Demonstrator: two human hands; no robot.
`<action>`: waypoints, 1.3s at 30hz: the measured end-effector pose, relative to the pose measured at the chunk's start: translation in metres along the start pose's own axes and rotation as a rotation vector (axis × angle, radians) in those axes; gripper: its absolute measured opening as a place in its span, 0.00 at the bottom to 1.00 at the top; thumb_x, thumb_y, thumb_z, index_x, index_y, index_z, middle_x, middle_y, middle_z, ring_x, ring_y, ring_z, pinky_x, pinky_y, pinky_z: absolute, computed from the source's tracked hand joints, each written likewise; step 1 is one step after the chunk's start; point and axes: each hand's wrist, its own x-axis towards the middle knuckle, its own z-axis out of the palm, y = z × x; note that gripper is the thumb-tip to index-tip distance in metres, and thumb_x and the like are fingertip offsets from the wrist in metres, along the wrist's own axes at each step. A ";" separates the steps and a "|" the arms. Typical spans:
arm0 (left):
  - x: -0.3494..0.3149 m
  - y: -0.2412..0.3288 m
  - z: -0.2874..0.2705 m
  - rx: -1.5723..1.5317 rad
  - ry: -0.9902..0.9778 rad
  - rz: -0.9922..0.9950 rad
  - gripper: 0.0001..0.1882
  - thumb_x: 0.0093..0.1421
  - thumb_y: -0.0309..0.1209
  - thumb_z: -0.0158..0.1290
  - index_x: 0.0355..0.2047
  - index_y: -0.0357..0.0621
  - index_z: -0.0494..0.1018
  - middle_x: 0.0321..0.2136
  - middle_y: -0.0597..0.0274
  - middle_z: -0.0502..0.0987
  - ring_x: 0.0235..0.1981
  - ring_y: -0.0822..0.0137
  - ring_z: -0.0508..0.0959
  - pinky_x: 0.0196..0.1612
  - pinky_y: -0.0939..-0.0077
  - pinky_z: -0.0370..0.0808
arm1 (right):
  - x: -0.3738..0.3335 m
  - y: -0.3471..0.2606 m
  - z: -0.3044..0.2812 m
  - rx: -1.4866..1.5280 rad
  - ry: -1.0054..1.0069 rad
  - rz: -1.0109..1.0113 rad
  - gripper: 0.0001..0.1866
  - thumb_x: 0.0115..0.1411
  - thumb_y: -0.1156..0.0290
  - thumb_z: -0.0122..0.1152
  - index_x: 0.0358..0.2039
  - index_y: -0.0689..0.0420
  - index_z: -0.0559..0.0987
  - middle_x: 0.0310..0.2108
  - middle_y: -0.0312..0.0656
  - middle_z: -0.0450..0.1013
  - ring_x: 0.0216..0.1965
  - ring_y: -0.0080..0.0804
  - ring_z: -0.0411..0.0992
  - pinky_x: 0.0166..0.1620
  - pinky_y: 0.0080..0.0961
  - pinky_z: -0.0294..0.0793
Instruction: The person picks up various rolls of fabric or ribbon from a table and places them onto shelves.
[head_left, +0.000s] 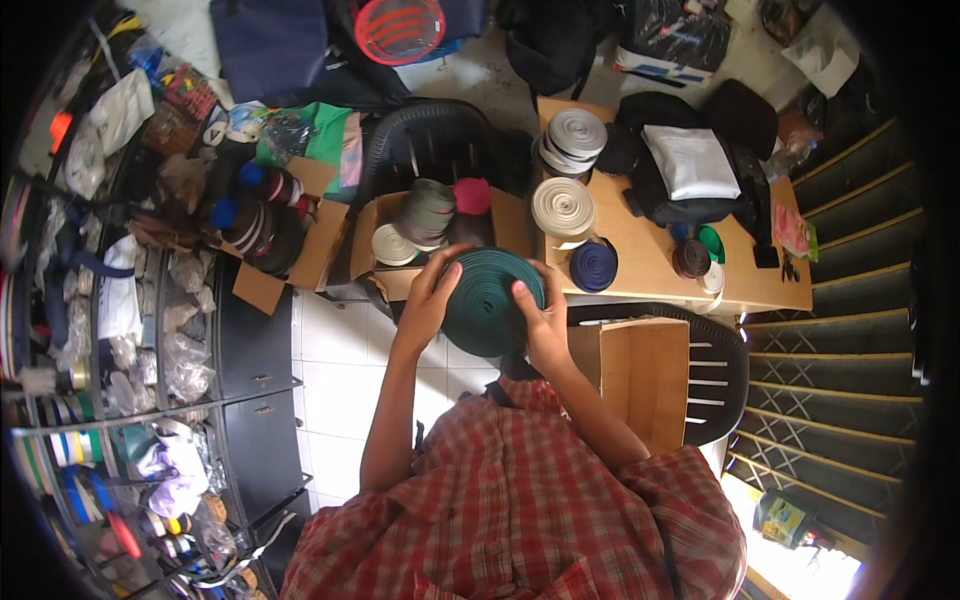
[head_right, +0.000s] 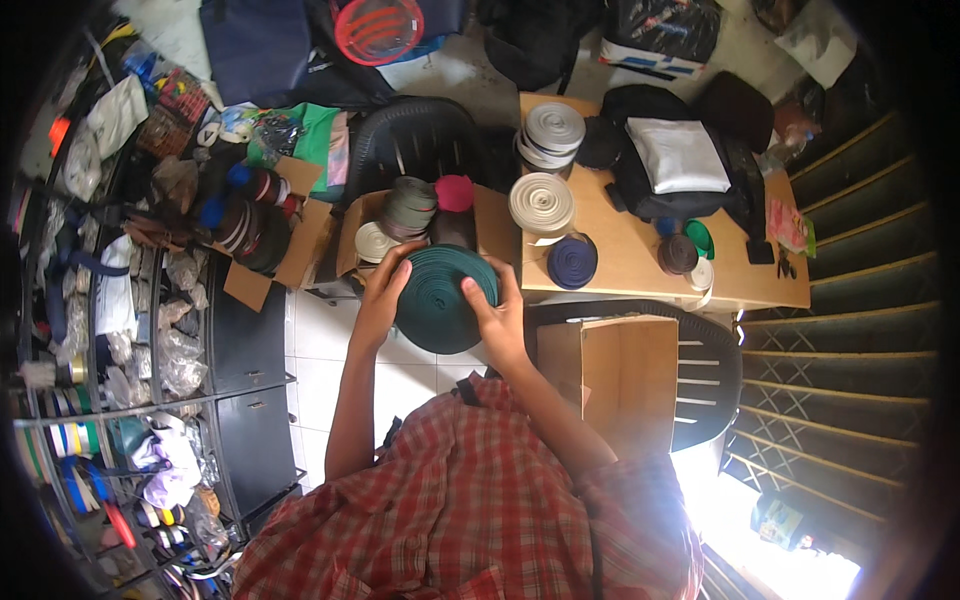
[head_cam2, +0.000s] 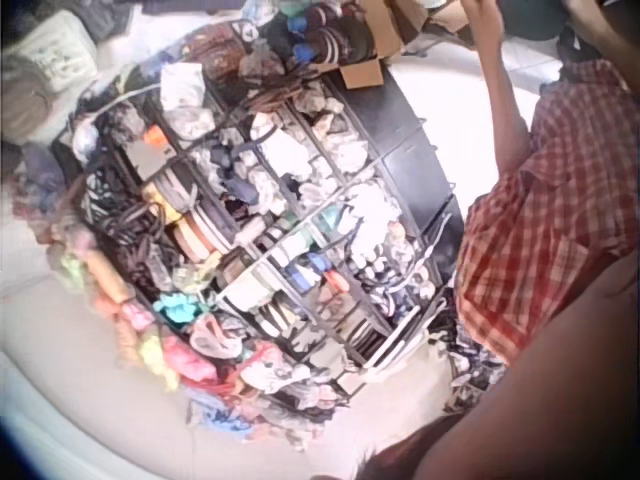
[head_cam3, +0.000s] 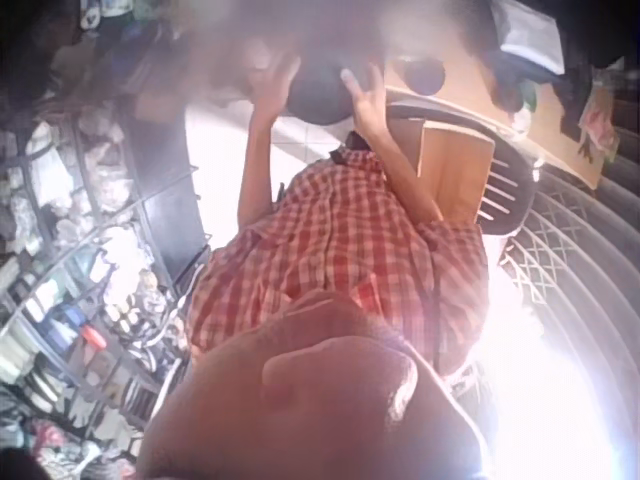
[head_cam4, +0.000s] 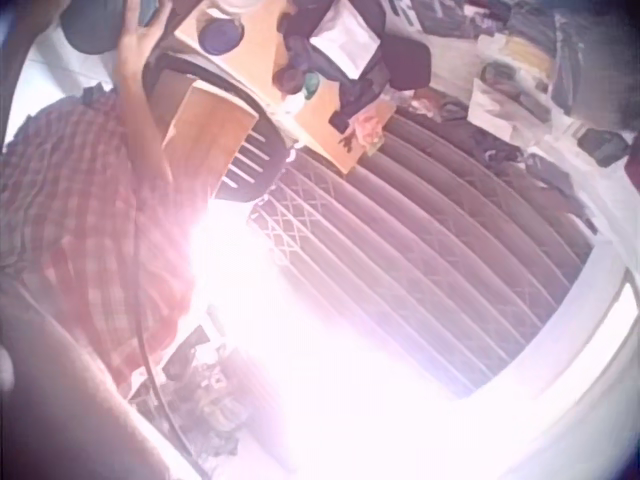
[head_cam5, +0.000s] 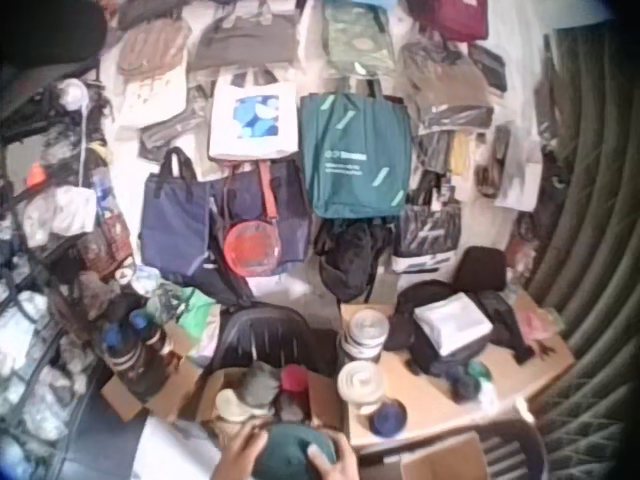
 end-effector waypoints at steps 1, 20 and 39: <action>0.011 -0.001 0.009 0.008 -0.014 -0.017 0.17 0.68 0.31 0.41 0.54 0.38 0.66 0.50 0.58 0.71 0.53 0.70 0.69 0.57 0.77 0.62 | 0.007 0.002 -0.011 0.010 0.019 0.011 0.23 0.61 0.64 0.60 0.51 0.63 0.67 0.45 0.43 0.69 0.48 0.26 0.66 0.52 0.23 0.64; 0.137 0.000 0.105 0.272 -0.612 0.045 0.45 0.57 0.28 0.56 0.68 0.45 0.41 0.60 0.47 0.62 0.60 0.62 0.64 0.61 0.72 0.58 | 0.112 -0.077 -0.140 -0.361 -0.263 0.000 0.30 0.54 0.66 0.66 0.55 0.58 0.66 0.49 0.46 0.69 0.52 0.34 0.67 0.56 0.32 0.64; 0.251 -0.226 0.104 0.065 0.140 -0.653 0.45 0.52 0.53 0.59 0.63 0.46 0.53 0.59 0.52 0.61 0.55 0.56 0.67 0.52 0.54 0.68 | 0.079 -0.040 -0.178 -0.435 -0.377 0.367 0.21 0.51 0.65 0.70 0.43 0.57 0.76 0.41 0.40 0.75 0.47 0.31 0.71 0.51 0.28 0.67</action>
